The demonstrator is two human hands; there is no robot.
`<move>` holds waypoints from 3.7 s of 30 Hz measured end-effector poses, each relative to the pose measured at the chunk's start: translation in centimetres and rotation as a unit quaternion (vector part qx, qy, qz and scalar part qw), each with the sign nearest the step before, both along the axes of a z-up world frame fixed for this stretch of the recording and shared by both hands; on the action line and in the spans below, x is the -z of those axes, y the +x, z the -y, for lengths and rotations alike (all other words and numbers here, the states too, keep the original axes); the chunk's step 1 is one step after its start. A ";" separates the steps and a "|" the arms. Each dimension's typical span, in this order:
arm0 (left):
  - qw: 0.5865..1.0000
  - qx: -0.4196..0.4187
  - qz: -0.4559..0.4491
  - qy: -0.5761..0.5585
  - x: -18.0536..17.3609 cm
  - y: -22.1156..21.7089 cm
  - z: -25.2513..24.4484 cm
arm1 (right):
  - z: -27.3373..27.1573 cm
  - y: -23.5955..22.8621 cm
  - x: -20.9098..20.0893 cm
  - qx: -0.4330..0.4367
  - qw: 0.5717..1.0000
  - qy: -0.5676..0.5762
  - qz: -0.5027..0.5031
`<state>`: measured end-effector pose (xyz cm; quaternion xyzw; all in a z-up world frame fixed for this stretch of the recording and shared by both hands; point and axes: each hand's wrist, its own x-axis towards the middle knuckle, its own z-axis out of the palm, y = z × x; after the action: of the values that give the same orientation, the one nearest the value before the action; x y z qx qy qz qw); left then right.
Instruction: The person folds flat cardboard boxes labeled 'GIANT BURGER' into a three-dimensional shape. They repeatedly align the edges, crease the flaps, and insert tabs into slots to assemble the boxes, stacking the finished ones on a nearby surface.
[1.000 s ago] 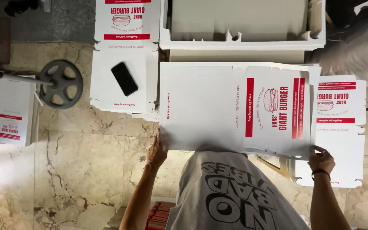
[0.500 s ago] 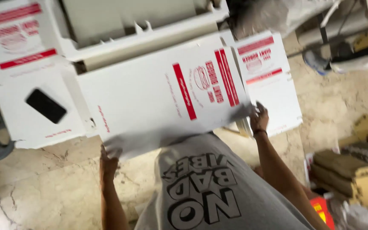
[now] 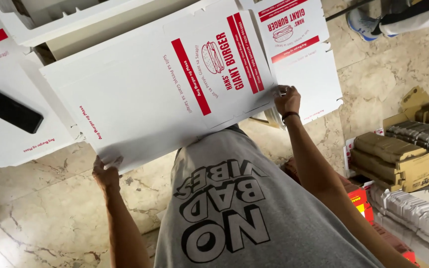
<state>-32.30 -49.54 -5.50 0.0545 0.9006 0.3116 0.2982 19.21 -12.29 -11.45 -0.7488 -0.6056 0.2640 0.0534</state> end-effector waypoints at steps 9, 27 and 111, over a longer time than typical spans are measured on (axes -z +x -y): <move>0.998 -0.005 -0.061 -0.029 1.7 0.2 0.2 | -0.8 -3.3 -5.6 -0.020 0.991 -0.064 0.116; 0.998 0.038 0.006 -0.039 2.5 -1.3 1.3 | -4.5 -8.4 -17.9 0.035 0.965 -0.243 -0.088; 0.899 0.067 -0.418 0.114 -0.7 -1.7 -0.6 | 6.6 5.4 -1.9 0.255 0.889 -0.207 -0.319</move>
<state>-34.01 -48.98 -4.76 0.2732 0.8950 0.3399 -0.0935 24.58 -18.88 -9.58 -0.7467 -0.2758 0.5856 0.1530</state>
